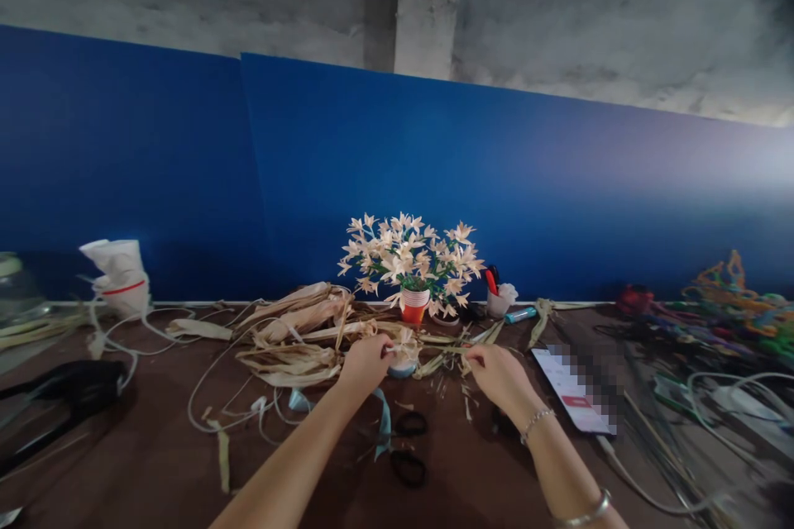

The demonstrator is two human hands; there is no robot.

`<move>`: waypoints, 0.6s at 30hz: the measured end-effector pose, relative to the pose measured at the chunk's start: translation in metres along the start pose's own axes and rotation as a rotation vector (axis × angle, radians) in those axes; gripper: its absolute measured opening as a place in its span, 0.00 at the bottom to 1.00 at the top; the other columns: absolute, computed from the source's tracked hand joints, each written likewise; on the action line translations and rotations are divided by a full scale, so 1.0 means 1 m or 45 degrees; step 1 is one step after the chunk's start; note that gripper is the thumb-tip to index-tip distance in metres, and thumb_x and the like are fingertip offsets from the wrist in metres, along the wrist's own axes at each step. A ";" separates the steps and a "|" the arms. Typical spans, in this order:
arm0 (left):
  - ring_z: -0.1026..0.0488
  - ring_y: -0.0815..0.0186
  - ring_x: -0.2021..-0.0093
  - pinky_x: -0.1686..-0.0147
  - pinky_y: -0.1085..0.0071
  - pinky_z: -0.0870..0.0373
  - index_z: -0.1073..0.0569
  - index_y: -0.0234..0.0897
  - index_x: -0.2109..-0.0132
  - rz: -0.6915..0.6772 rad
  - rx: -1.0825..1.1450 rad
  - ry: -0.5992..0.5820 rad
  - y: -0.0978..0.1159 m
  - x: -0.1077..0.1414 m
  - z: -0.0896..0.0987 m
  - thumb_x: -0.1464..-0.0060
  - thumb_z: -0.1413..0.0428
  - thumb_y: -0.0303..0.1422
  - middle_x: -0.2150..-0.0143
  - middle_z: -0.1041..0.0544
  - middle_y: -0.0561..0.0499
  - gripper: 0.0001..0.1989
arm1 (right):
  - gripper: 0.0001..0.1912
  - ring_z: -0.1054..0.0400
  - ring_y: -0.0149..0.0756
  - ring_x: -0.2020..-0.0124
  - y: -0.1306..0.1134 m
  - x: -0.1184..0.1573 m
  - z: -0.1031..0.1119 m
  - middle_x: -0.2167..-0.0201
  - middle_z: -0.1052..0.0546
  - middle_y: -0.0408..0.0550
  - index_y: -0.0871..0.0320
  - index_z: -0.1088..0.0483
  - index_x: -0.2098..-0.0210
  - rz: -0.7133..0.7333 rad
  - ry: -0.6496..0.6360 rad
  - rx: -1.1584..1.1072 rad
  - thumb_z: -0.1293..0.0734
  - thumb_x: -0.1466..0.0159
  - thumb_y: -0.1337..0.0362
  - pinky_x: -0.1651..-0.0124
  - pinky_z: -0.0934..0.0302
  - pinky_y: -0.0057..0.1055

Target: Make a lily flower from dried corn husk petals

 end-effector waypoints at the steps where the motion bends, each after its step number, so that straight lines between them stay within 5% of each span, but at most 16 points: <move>1: 0.29 0.65 0.66 0.65 0.73 0.38 0.28 0.37 0.63 0.000 0.018 -0.015 -0.002 0.000 0.000 0.53 0.51 0.29 0.68 0.24 0.50 0.09 | 0.14 0.32 0.35 0.65 -0.004 0.001 -0.002 0.69 0.24 0.45 0.54 0.27 0.71 0.012 -0.013 0.010 0.44 0.45 0.68 0.66 0.47 0.25; 9: 0.30 0.67 0.62 0.61 0.74 0.37 0.32 0.38 0.54 -0.021 0.119 -0.047 -0.017 0.012 0.008 0.54 0.54 0.22 0.62 0.25 0.50 0.19 | 0.13 0.32 0.35 0.65 -0.036 0.011 -0.027 0.69 0.24 0.47 0.55 0.27 0.69 0.170 -0.136 -0.037 0.43 0.46 0.68 0.64 0.47 0.26; 18: 0.29 0.65 0.65 0.65 0.74 0.36 0.28 0.38 0.61 0.007 0.264 -0.064 -0.027 0.027 0.033 0.50 0.53 0.33 0.65 0.24 0.49 0.12 | 0.11 0.34 0.38 0.63 -0.075 0.026 -0.049 0.69 0.25 0.52 0.61 0.28 0.71 0.382 -0.176 -0.012 0.42 0.45 0.69 0.61 0.47 0.29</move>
Point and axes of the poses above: each hand's wrist, its own x-axis away from the middle knuckle, its own z-axis out of the back of the hand, y = z × x, the point moved 2 cm from there along -x, towards the middle knuckle
